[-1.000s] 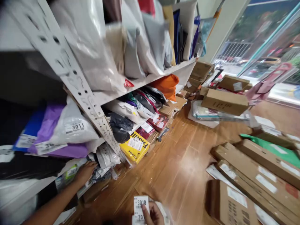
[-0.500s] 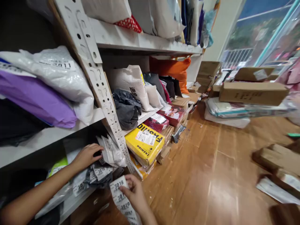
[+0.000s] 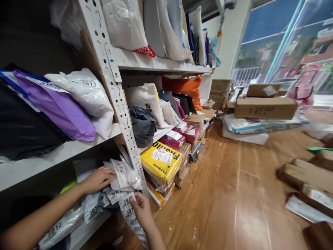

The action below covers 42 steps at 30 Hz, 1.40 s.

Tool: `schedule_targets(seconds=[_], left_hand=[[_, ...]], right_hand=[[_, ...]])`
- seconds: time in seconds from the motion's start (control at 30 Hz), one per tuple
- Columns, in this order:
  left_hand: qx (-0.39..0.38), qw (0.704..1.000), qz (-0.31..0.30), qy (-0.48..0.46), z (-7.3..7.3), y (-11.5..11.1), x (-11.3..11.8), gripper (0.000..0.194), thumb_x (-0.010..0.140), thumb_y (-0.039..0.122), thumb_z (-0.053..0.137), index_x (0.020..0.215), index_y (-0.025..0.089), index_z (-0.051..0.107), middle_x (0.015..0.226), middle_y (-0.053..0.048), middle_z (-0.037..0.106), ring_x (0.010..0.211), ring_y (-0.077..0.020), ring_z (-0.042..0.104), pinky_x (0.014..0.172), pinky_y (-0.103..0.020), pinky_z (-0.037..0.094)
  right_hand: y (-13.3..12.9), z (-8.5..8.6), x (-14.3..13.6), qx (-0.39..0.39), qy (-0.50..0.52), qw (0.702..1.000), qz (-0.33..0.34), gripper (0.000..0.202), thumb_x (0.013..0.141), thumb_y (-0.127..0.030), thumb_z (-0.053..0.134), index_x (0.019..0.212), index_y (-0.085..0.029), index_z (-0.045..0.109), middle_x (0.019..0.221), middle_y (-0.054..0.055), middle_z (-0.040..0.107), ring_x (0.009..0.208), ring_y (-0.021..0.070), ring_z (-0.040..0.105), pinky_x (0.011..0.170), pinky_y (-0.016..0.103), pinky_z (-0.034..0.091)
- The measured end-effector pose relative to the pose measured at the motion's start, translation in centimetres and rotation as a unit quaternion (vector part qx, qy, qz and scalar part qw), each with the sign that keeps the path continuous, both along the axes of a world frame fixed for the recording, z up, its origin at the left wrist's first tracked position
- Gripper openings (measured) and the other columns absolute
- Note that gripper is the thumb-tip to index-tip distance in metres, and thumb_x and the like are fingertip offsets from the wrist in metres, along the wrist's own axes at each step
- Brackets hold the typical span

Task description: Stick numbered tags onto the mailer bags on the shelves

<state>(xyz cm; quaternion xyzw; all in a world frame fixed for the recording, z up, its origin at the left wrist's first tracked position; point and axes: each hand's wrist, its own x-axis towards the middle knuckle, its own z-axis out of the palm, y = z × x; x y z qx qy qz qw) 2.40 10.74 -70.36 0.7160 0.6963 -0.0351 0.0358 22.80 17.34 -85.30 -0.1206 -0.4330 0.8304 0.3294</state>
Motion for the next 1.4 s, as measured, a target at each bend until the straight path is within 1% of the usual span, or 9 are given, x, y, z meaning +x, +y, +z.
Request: schedule_targets(seconds=[0.07,0.2,0.37,0.57,0.73,0.93,1.1,1.27,1.4], left_hand=[[-0.005,1.000,0.020,-0.006,-0.5,0.1,0.1,0.040,0.094,0.029,0.030,0.115,0.027,0.064,0.115,-0.005,0.067,0.106,-0.0241,0.056,0.095,-0.040,0.037],[-0.018,0.998,0.059,-0.023,-1.1,0.6,0.3,0.056,0.080,0.020,0.043,0.137,0.020,0.046,0.110,-0.012,0.068,0.105,-0.0305,0.055,0.091,-0.044,0.041],[-0.058,0.991,0.062,-0.105,-1.4,1.2,-0.5,0.077,0.065,0.013,0.049,0.141,0.023,0.038,0.109,-0.003,0.070,0.101,-0.0221,0.060,0.090,-0.031,0.046],[-0.065,0.984,0.058,-0.157,-2.3,1.5,-0.7,0.027,0.081,0.027,0.044,0.091,0.022,0.069,0.100,-0.003,0.069,0.096,-0.0179,0.062,0.085,-0.026,0.046],[-0.062,0.988,0.095,-0.108,-3.1,1.7,-0.5,0.026,0.079,0.041,0.054,0.081,0.019,0.066,0.094,-0.006,0.062,0.089,-0.0220,0.060,0.077,-0.031,0.047],[-0.056,0.993,0.102,-0.022,-3.8,1.7,0.2,0.018,0.082,0.021,0.048,0.086,0.016,0.065,0.103,-0.013,0.061,0.098,-0.0283,0.059,0.087,-0.039,0.045],[-0.035,0.992,0.115,0.040,-4.4,1.2,1.0,0.018,0.083,0.019,0.049,0.090,0.015,0.065,0.106,-0.015,0.060,0.106,-0.0319,0.056,0.092,-0.046,0.043],[0.005,0.987,0.150,0.062,-5.0,0.6,1.4,0.014,0.081,0.017,0.055,0.092,0.013,0.062,0.105,-0.014,0.059,0.105,-0.0304,0.056,0.092,-0.043,0.044],[0.066,0.976,0.197,0.071,-5.3,0.3,1.5,0.047,0.074,0.011,0.063,0.118,0.005,0.049,0.124,-0.021,0.047,0.117,-0.0314,0.048,0.099,-0.041,0.041]], right_hand=[[-0.5,-0.5,-0.9,-0.014,-0.001,1.000,0.009,0.038,0.063,-0.054,0.078,0.077,-0.020,0.069,0.064,0.000,0.066,0.065,0.0175,0.062,0.065,0.027,0.041],[-1.7,-1.1,-3.0,-0.082,0.007,0.996,0.027,0.044,0.059,-0.057,0.078,0.080,-0.020,0.069,0.062,0.001,0.065,0.062,0.0193,0.061,0.061,0.029,0.042],[-2.2,-0.4,-5.6,-0.106,-0.009,0.994,0.038,0.046,0.059,-0.057,0.078,0.077,-0.016,0.069,0.055,0.000,0.059,0.052,0.0158,0.054,0.057,0.027,0.039],[-1.7,-0.9,-9.0,-0.105,-0.080,0.990,-0.053,0.055,0.046,-0.067,0.076,0.051,-0.017,0.054,0.044,-0.006,0.042,0.044,0.0074,0.030,0.047,0.023,0.024],[-1.6,-1.3,-10.7,-0.070,-0.129,0.979,-0.144,0.060,0.040,-0.068,0.075,0.039,-0.020,0.038,0.042,-0.008,0.030,0.048,0.0069,0.021,0.048,0.024,0.018],[-1.8,-1.7,-10.5,-0.073,-0.153,0.978,-0.122,0.059,0.038,-0.074,0.071,0.044,-0.020,0.047,0.042,-0.006,0.035,0.045,0.0078,0.026,0.046,0.024,0.021],[-2.0,-1.9,-9.9,-0.093,-0.174,0.971,-0.135,0.065,0.039,-0.072,0.073,0.035,-0.023,0.031,0.038,-0.009,0.025,0.043,0.0052,0.018,0.046,0.024,0.015],[-3.2,-2.8,-7.5,-0.133,-0.149,0.978,-0.058,0.054,0.035,-0.062,0.081,0.051,-0.017,0.057,0.044,-0.004,0.047,0.043,0.0099,0.040,0.047,0.024,0.029],[-3.7,-4.3,-5.4,-0.144,-0.137,0.978,-0.066,0.060,0.034,-0.058,0.085,0.041,-0.020,0.040,0.037,-0.008,0.039,0.040,0.0048,0.028,0.045,0.021,0.021]])
